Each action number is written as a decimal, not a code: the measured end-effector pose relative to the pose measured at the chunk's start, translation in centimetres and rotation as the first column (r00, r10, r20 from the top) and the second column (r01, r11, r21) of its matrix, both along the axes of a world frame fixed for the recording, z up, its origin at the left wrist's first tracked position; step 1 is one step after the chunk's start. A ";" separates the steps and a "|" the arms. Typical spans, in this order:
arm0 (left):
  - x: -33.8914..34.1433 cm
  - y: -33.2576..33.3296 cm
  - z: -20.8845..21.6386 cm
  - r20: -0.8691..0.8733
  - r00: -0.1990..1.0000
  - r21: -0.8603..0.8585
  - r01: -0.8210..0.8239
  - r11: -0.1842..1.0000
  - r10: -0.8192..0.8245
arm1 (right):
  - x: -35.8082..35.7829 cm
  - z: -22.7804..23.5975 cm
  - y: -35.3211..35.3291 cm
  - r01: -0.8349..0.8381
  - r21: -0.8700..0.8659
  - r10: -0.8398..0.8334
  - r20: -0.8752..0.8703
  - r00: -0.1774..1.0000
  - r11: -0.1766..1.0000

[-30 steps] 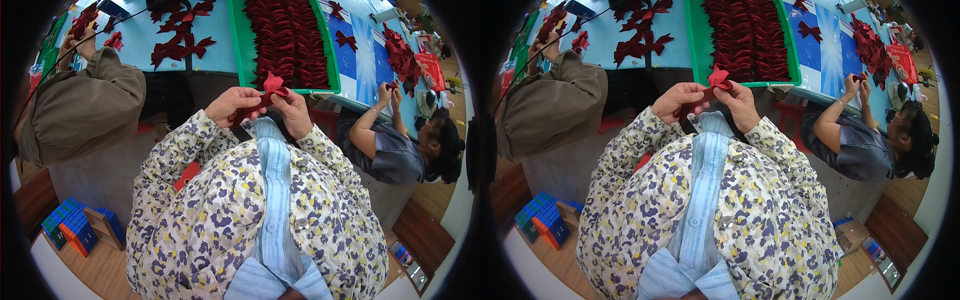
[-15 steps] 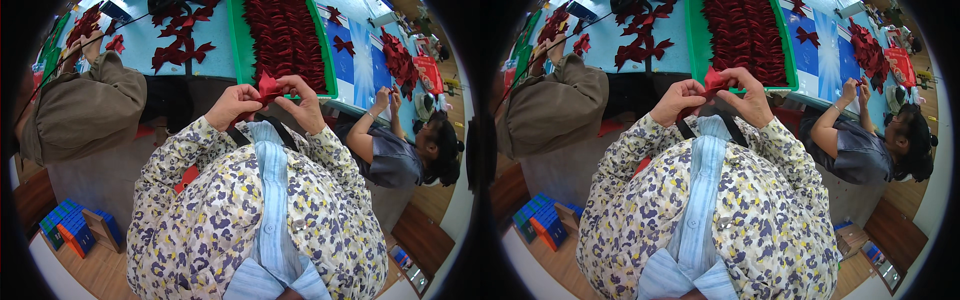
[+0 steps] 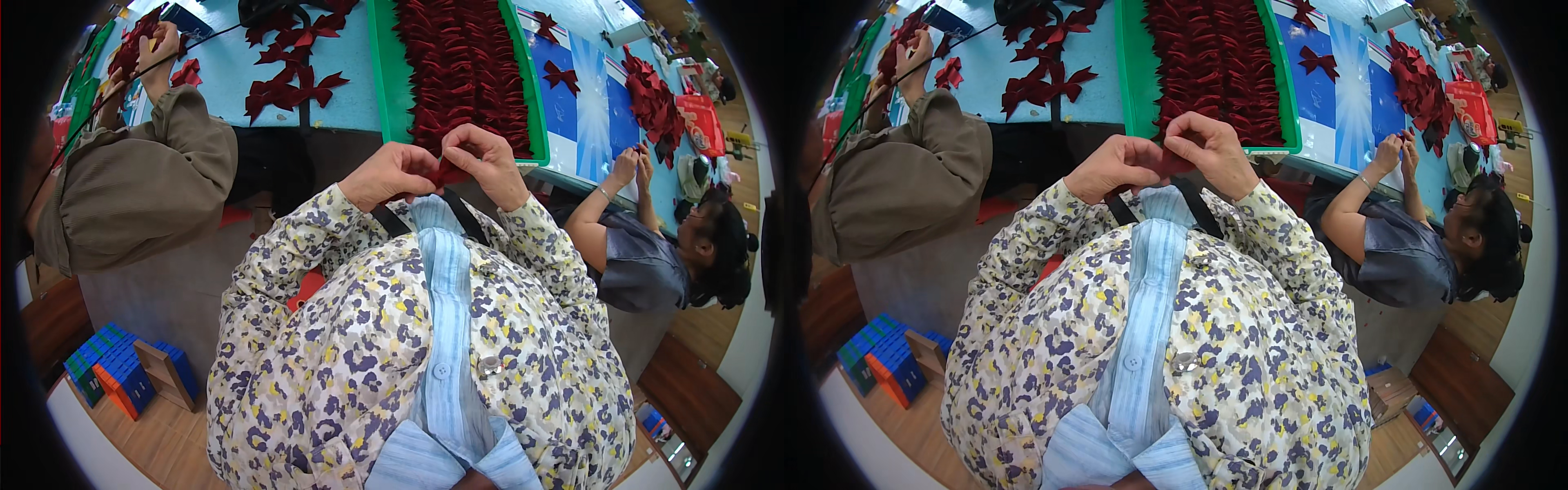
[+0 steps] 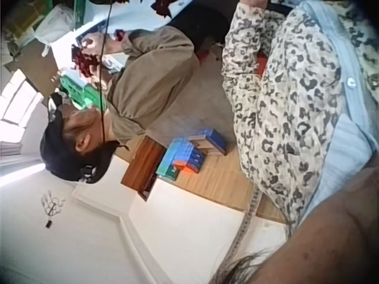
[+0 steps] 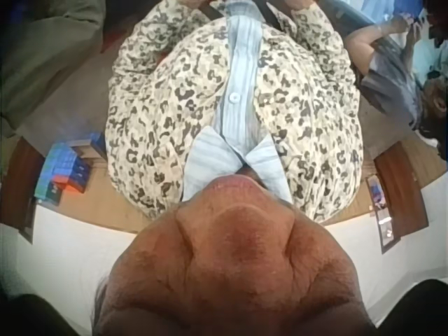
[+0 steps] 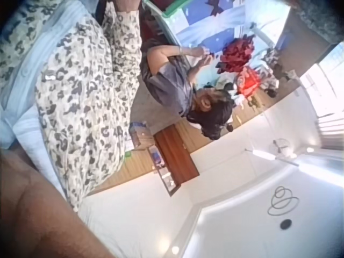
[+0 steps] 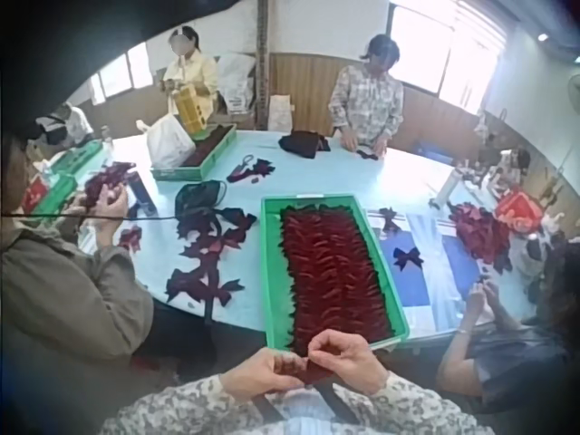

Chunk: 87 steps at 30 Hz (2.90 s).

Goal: Assembling decorative red bows from ribbons by hand at a factory workstation.

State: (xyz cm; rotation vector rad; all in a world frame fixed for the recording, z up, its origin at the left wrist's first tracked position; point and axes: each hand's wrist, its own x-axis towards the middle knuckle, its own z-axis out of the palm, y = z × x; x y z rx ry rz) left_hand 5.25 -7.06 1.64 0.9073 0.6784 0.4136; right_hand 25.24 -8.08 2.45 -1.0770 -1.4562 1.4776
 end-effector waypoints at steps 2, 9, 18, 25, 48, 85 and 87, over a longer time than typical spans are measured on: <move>0.4 0.2 0.3 0.020 0.996 0.008 0.089 0.996 -0.089 | -0.1 -0.1 0.8 -0.054 -0.024 0.054 -0.020 0.998 0.998; 0.4 -0.1 -1.4 0.084 0.990 -0.099 -0.101 0.990 0.109 | 0.0 -0.7 1.7 0.151 -0.076 -0.160 -0.135 0.978 0.986; 1.2 0.7 -1.0 0.117 0.973 -0.108 -0.188 0.976 0.200 | 1.4 -1.2 1.4 -0.027 -0.029 0.029 0.052 0.998 0.999; 1.8 0.6 -1.2 0.272 0.890 -0.145 -0.339 0.929 0.367 | 1.2 -1.8 1.1 0.027 0.066 -0.033 0.102 0.994 0.997; 1.8 1.2 -1.5 0.405 0.755 -0.199 -0.479 0.855 0.516 | -2.8 -1.8 0.5 0.432 0.013 -0.413 -0.270 0.869 0.902; 1.8 -0.6 -2.7 0.256 0.820 -0.264 -0.449 0.854 0.511 | -2.9 -0.7 2.6 0.223 -0.276 -0.279 -0.184 0.942 0.935; 2.1 -0.6 -2.4 0.216 0.752 -0.264 -0.569 0.779 0.622 | -2.9 -0.8 2.4 0.219 -0.284 -0.280 -0.192 0.941 0.934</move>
